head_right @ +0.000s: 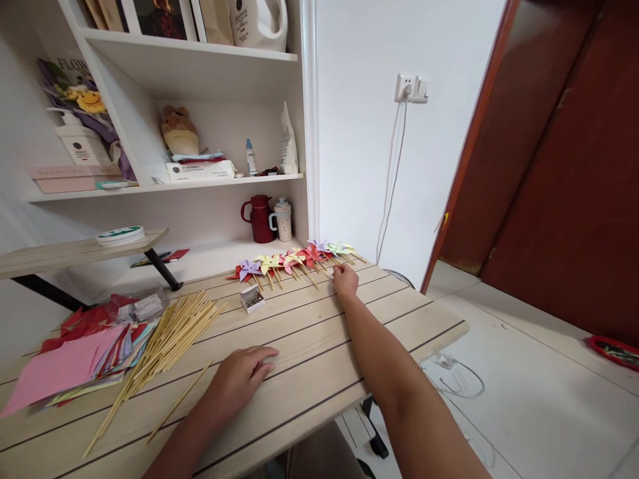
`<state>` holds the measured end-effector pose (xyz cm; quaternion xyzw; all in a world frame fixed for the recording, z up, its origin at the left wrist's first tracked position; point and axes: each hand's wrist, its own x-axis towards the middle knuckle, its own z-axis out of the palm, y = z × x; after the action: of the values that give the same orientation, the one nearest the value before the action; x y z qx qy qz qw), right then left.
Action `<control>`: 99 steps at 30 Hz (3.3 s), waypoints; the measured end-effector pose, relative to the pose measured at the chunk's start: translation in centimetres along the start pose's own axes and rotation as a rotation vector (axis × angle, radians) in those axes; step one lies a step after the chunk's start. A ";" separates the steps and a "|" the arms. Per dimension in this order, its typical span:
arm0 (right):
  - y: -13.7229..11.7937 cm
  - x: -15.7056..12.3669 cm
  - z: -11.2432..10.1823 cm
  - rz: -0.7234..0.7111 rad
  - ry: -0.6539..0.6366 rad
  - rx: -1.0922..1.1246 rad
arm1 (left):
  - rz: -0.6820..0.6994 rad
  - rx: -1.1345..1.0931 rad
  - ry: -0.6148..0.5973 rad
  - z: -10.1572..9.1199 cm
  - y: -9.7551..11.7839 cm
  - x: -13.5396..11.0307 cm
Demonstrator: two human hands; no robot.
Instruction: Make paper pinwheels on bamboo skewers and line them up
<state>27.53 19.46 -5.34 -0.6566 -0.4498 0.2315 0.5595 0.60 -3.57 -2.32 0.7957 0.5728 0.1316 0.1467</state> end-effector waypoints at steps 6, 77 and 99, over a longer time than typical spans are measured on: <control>-0.5 -0.4 -0.7 0.000 0.050 0.034 | 0.015 -0.017 0.028 -0.2 0.0 -0.1; -7.4 -15.9 2.5 -0.720 -0.930 0.022 | -0.501 0.421 1.433 -15.0 -11.9 -11.0; -8.7 -17.5 2.2 0.340 -0.912 0.879 | -0.413 -1.702 0.590 -3.4 -3.2 4.0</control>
<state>14.35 5.47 -1.17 -0.2645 -0.3953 0.7342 0.4844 -2.19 1.49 -0.25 0.2358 0.4279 0.6768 0.5506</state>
